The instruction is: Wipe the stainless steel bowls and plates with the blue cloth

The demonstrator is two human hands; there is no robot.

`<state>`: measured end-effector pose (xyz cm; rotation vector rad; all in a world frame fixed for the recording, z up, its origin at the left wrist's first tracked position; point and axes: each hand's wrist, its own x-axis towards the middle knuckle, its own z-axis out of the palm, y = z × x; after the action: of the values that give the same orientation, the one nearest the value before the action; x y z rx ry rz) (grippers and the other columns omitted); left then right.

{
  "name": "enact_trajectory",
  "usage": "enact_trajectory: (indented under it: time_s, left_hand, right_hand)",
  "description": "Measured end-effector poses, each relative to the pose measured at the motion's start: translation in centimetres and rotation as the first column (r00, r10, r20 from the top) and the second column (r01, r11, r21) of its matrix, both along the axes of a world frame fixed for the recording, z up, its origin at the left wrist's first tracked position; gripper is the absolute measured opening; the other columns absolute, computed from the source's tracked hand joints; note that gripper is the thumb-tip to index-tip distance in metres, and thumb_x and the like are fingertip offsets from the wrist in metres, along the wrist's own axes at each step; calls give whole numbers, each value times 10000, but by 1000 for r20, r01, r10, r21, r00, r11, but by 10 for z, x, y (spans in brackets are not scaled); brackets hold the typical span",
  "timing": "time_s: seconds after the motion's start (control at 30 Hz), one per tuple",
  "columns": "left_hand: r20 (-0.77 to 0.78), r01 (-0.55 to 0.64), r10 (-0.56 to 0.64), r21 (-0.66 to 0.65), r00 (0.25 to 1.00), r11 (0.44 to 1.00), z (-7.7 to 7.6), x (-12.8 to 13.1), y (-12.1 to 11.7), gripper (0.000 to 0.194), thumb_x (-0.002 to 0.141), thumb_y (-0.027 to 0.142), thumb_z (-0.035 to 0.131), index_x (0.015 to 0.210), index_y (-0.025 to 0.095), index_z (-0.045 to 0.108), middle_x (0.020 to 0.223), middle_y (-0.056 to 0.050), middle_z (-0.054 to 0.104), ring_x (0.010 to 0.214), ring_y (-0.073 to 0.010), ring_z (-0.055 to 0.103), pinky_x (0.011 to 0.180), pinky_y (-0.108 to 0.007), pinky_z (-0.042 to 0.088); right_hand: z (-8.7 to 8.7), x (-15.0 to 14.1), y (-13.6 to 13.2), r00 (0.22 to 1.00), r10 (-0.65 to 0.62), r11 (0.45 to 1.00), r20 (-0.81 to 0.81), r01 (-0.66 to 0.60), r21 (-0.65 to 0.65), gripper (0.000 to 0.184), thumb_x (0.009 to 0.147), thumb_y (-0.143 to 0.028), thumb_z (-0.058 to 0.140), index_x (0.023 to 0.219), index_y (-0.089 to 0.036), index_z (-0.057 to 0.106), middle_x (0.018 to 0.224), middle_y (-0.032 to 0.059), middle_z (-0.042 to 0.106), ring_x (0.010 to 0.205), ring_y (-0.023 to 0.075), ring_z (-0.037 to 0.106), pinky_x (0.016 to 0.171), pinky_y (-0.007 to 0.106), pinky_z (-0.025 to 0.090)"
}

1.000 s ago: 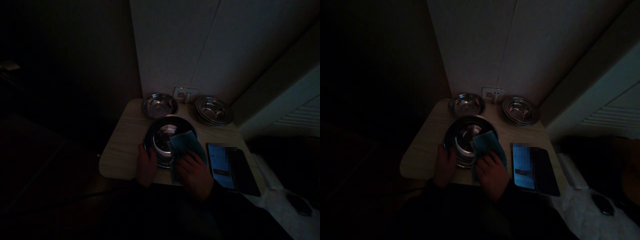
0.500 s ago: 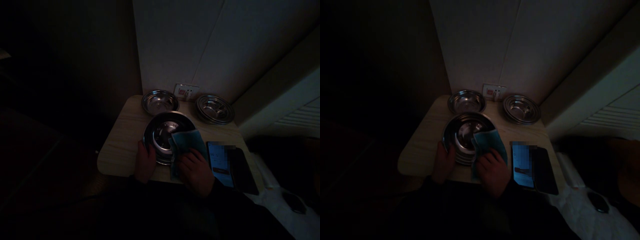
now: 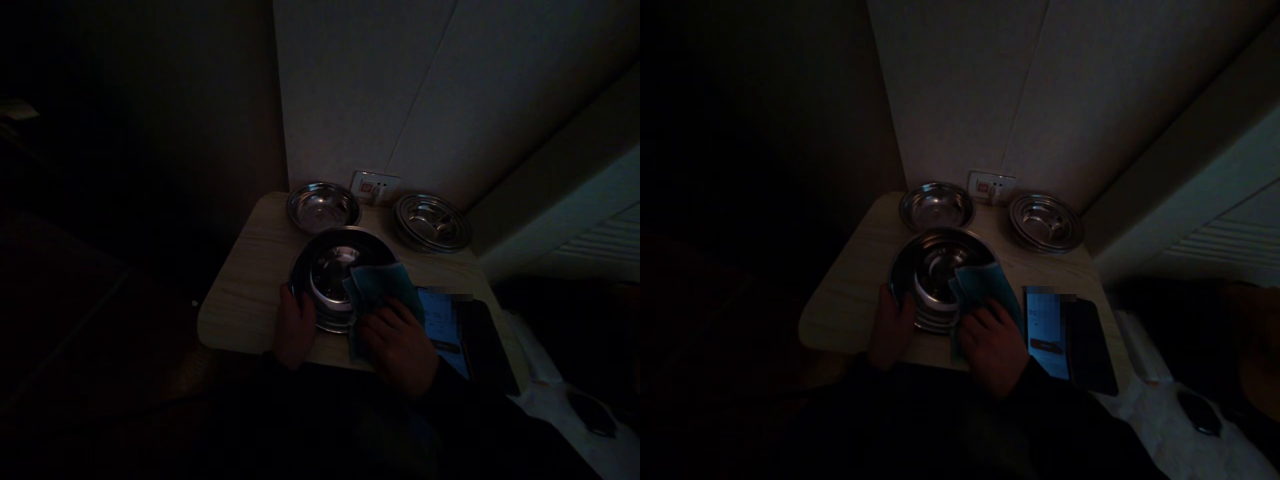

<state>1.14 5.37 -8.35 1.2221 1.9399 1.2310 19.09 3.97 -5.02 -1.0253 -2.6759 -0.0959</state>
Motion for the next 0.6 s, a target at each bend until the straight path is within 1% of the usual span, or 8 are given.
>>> enact_trajectory:
  time_s: [0.13, 0.2, 0.27, 0.37, 0.43, 0.5, 0.6]
  left_hand:
    - [-15, -34, 34, -1, 999, 999, 0, 0, -1, 50, 785, 244, 434, 808, 213, 402, 639, 3, 518, 573, -161, 536, 571, -301, 431]
    - [-16, -29, 29, -6, 999, 1000, 0, -2, -1, 55, 781, 246, 441, 808, 213, 407, 635, 7, 515, 574, -165, 538, 574, -306, 433]
    - [-9, -17, 17, -8, 1000, 1000, 0, -4, -1, 53, 783, 250, 439, 812, 212, 417, 657, -1, 534, 601, -171, 553, 593, -311, 442]
    - [3, -12, 12, -8, 1000, 1000, 0, -3, 0, 67, 784, 247, 443, 837, 206, 433, 707, -18, 560, 656, -178, 575, 634, -317, 451]
    - [7, -17, 17, -8, 1000, 1000, 0, -1, 0, 66, 784, 238, 443, 841, 206, 434, 704, -17, 559, 657, -176, 574, 638, -315, 450]
    - [5, -24, 24, -8, 1000, 1000, 0, 0, 0, 49, 784, 234, 440, 825, 210, 427, 671, -6, 544, 624, -169, 561, 617, -309, 444]
    - [-7, -38, 38, -19, 999, 999, 0, 0, 0, 43, 777, 233, 442, 799, 216, 408, 627, 8, 514, 570, -168, 532, 569, -309, 427]
  right_hand:
    - [-13, -40, 0, 994, -28, 999, -105, 24, -33, 89, 758, -148, 567, 823, -177, 621, 803, 30, 651, 811, 195, 533, 974, 402, 316]
    - [-18, -51, 0, 989, -24, 1000, -148, 21, -22, 93, 771, -156, 562, 840, -171, 623, 812, 29, 655, 811, 190, 536, 975, 396, 321]
    - [-18, -43, 0, 990, 8, 1000, -143, -8, -2, 119, 793, -152, 543, 879, -175, 622, 847, 29, 666, 820, 188, 539, 986, 416, 306]
    - [-11, -12, 0, 992, 71, 997, -102, -67, 43, 144, 818, -135, 514, 900, -189, 619, 895, 26, 677, 851, 193, 540, 1000, 444, 279]
    - [-8, 1, 0, 992, 84, 995, -93, -78, 63, 144, 823, -129, 506, 891, -186, 619, 903, 30, 678, 867, 197, 538, 1000, 446, 282]
    - [-9, -4, 0, 991, 68, 996, -113, -62, 59, 143, 820, -132, 505, 891, -180, 620, 891, 34, 678, 855, 196, 539, 988, 440, 301]
    - [-17, -33, -1, 982, 14, 1000, -191, -9, 26, 132, 803, -148, 517, 877, -173, 623, 853, 37, 675, 812, 187, 543, 965, 415, 337]
